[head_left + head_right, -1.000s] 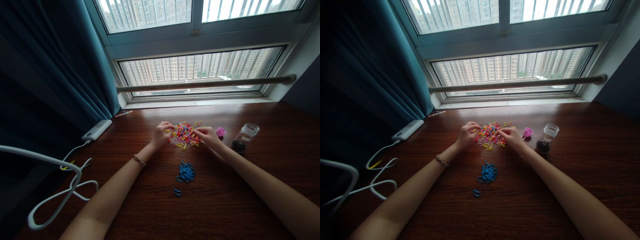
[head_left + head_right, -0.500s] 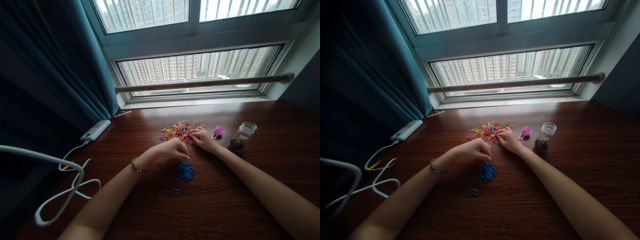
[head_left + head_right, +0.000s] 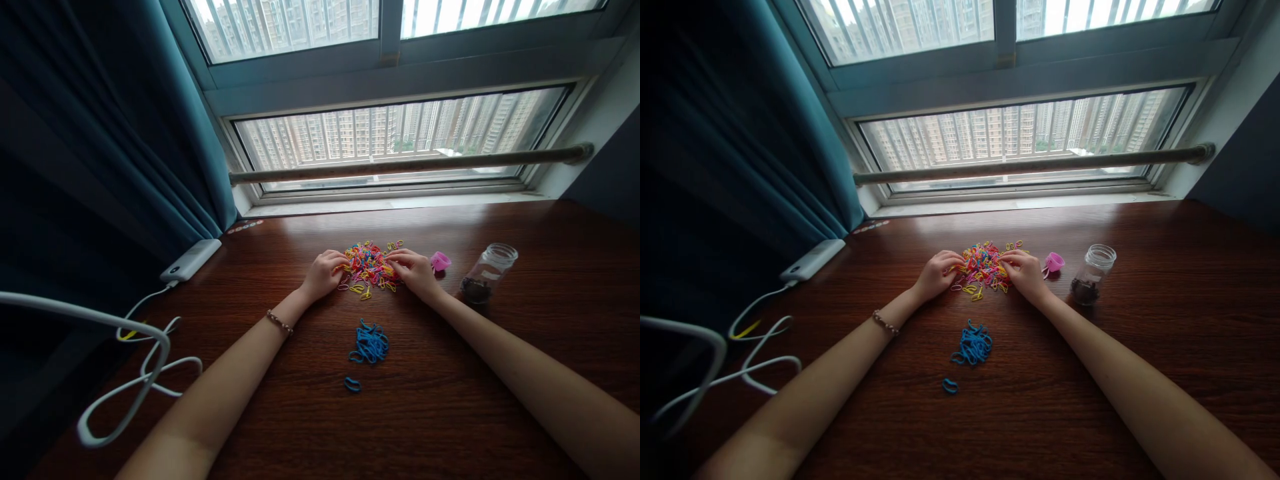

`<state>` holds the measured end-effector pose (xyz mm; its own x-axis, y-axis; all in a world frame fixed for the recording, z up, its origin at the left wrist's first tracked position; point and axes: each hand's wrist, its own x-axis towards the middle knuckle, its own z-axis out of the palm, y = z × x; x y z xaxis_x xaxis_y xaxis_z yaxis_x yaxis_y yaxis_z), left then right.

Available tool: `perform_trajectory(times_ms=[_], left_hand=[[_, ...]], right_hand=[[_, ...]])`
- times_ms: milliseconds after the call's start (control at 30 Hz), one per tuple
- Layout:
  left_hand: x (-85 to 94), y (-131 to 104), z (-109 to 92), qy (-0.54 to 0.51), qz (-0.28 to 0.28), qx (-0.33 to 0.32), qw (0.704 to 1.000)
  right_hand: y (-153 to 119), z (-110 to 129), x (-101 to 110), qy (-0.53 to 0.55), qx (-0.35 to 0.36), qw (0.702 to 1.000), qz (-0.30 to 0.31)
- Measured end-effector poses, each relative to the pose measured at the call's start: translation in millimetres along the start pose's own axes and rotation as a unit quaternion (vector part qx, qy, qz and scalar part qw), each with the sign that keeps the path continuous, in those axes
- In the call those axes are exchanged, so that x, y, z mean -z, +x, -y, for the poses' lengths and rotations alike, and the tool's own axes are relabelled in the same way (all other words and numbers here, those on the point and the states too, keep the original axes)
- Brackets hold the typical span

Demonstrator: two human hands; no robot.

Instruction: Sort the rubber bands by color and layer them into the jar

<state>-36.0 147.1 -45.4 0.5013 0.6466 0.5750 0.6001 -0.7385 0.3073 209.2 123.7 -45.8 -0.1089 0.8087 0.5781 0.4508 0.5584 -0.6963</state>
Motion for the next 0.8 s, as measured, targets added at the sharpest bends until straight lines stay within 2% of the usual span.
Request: perform_trajectory(times_ms=[367, 600, 700, 800], left_hand=[[-4.4, -0.2, 2.7, 0.04, 0.048, 0.021, 0.998], [-3.9, -1.2, 1.6, 0.063, 0.065, 0.024, 0.996], [-5.1, -2.4, 3.7, 0.062, 0.064, 0.019, 0.996], [-5.7, -2.6, 5.2, 0.049, 0.038, 0.034, 0.998]], right_hand=[[-1.4, -5.1, -0.4, -0.006, -0.048, 0.999, -0.022], [-0.8, -1.5, 1.6, -0.048, -0.029, 0.998, -0.025], [-0.6, -0.9, 1.6, -0.065, -0.028, 0.997, -0.013], [-0.9, -1.4, 0.8, -0.067, -0.03, 0.997, -0.008]])
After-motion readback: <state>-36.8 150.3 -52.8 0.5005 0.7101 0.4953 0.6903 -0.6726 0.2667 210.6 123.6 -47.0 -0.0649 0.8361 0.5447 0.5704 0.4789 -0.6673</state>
